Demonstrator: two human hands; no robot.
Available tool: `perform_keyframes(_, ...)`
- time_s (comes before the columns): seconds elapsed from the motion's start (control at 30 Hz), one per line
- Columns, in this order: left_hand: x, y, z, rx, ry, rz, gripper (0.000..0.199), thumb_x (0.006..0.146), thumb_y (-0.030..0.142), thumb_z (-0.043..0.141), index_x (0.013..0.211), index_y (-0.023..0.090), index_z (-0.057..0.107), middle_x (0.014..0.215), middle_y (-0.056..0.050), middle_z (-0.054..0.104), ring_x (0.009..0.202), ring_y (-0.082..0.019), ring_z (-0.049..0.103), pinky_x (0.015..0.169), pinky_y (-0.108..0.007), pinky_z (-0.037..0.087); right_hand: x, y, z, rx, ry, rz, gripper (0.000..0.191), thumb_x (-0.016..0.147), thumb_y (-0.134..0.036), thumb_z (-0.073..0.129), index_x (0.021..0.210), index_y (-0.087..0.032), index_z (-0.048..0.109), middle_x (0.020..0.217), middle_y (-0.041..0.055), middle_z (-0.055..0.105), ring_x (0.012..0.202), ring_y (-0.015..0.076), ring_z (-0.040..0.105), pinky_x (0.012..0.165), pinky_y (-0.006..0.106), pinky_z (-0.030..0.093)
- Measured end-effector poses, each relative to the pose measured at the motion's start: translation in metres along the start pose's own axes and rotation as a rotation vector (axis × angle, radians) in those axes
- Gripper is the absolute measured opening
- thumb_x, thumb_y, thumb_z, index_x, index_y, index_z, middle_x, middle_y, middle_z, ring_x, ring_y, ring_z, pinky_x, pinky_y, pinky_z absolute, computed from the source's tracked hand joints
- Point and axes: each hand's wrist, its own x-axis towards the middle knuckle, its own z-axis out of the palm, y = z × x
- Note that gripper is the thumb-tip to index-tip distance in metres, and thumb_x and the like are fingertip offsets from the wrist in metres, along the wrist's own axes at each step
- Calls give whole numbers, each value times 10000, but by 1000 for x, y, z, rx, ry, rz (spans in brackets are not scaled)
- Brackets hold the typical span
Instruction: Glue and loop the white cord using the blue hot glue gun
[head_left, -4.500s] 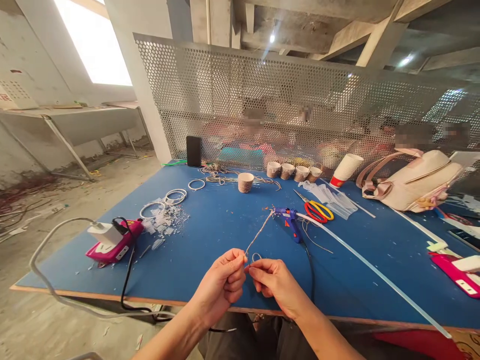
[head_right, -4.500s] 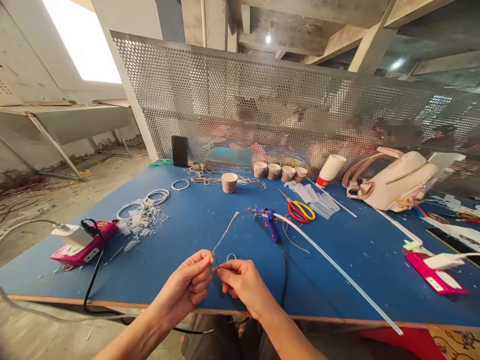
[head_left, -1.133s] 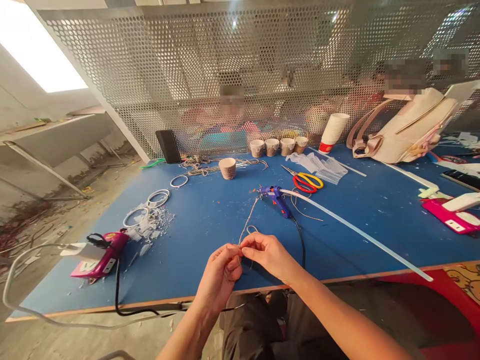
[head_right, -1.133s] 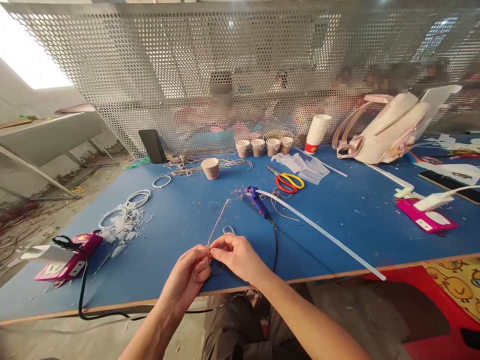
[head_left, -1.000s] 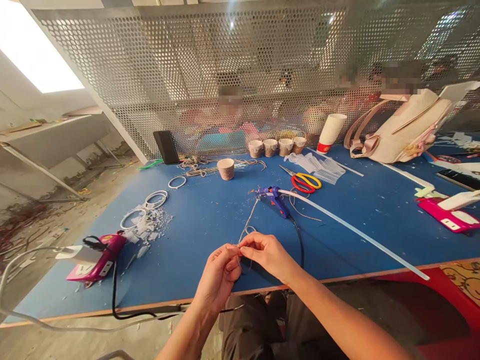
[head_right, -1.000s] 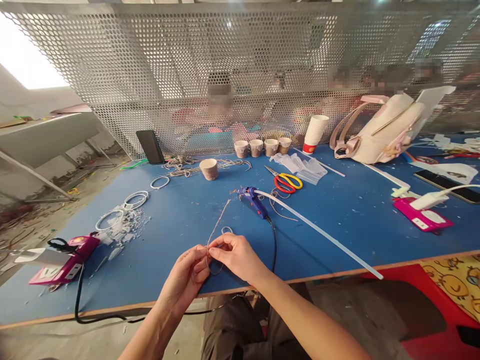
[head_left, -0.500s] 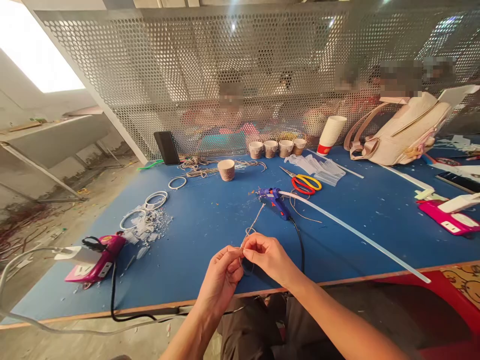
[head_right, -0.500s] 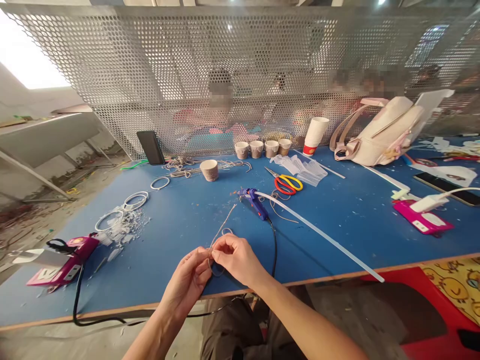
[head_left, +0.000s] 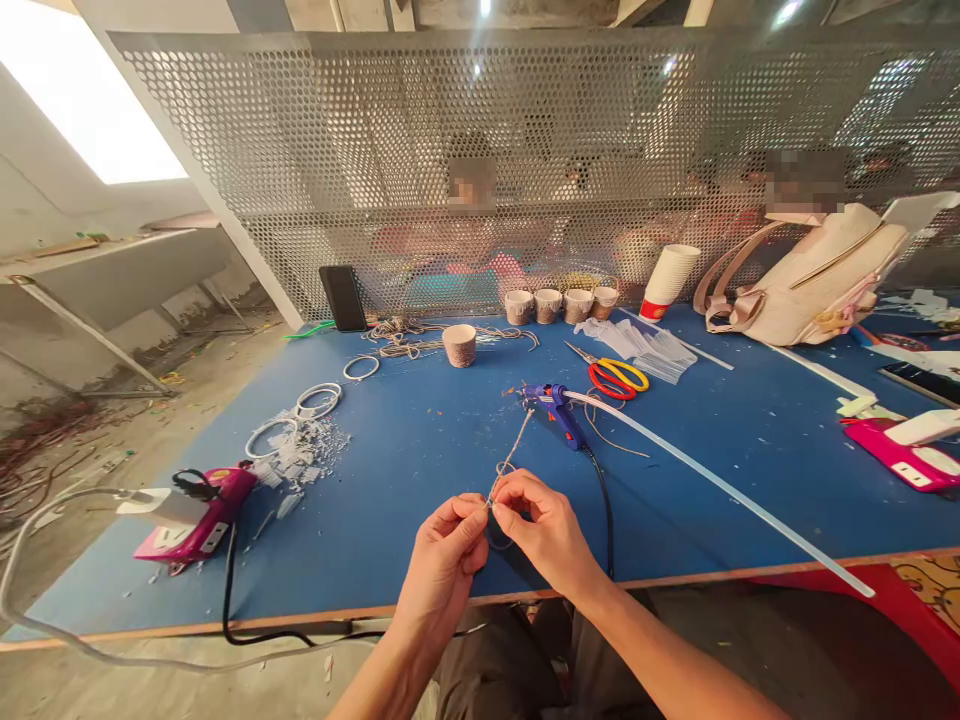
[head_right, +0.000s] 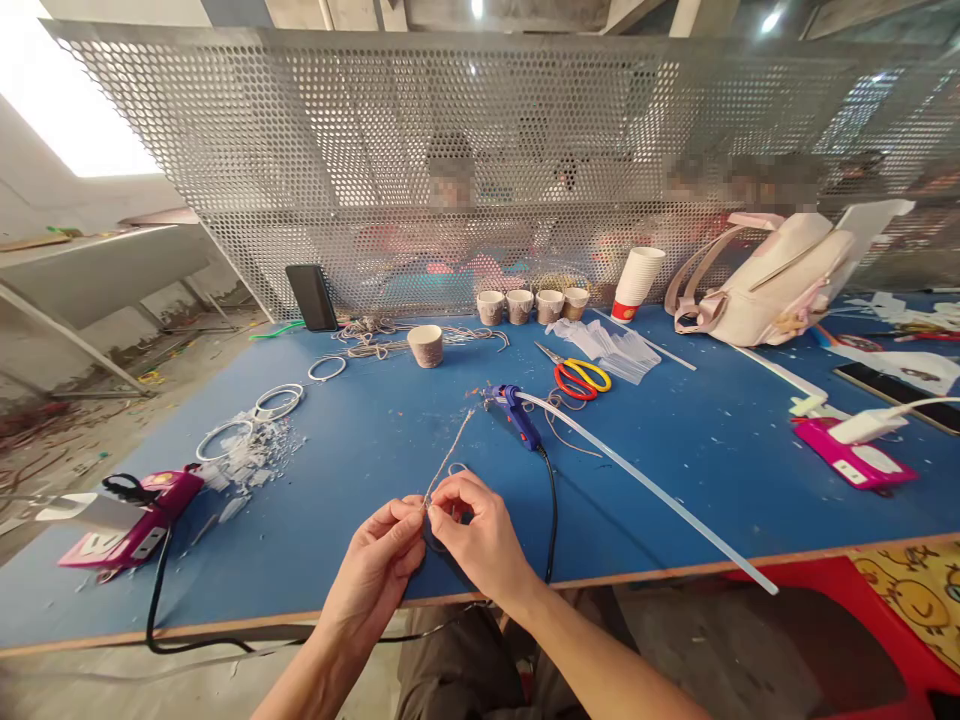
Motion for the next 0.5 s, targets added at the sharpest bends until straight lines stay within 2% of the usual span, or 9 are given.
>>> perform_keyframes(0.1, -1, -3, 3, 15, 23, 56, 264, 580, 282, 806, 575, 104, 611, 789, 2, 540, 418, 27, 270, 362, -142, 190, 0, 0, 1, 18, 47, -27, 103, 759, -175, 546, 659, -195, 534, 778, 10, 591, 712, 132, 540, 643, 241, 435)
perform_keyframes(0.17, -2, -6, 4, 61, 43, 117, 265, 612, 310, 782, 599, 112, 606, 802, 2, 536, 420, 23, 266, 365, -147, 190, 0, 1, 3, 94, 53, 18, 99, 745, -178, 556, 650, -193, 532, 784, 13, 613, 702, 131, 549, 636, 243, 437)
perform_keyframes(0.27, -6, -9, 3, 214, 101, 309, 246, 682, 333, 725, 632, 136, 585, 769, 17, 514, 439, -3, 315, 391, -162, 252, -1, 4, 6, 308, 47, 181, 86, 710, -206, 583, 639, -179, 543, 705, 0, 620, 541, 93, 517, 527, 226, 405)
perform_keyframes(0.37, -10, -8, 2, 431, 165, 493, 184, 746, 319, 660, 687, 166, 576, 682, 29, 491, 479, -50, 376, 429, -181, 317, -1, 1, 9, 530, 23, 369, 127, 667, -232, 624, 627, -170, 521, 568, -39, 574, 382, 37, 392, 409, 190, 282)
perform_keyframes(0.5, -11, -5, 0, 637, 193, 618, 131, 783, 286, 612, 709, 182, 583, 669, 14, 521, 538, -90, 447, 459, -195, 356, -2, -9, 9, 705, -32, 533, 205, 610, -238, 696, 634, -162, 507, 493, -61, 528, 354, 5, 303, 392, 172, 191)
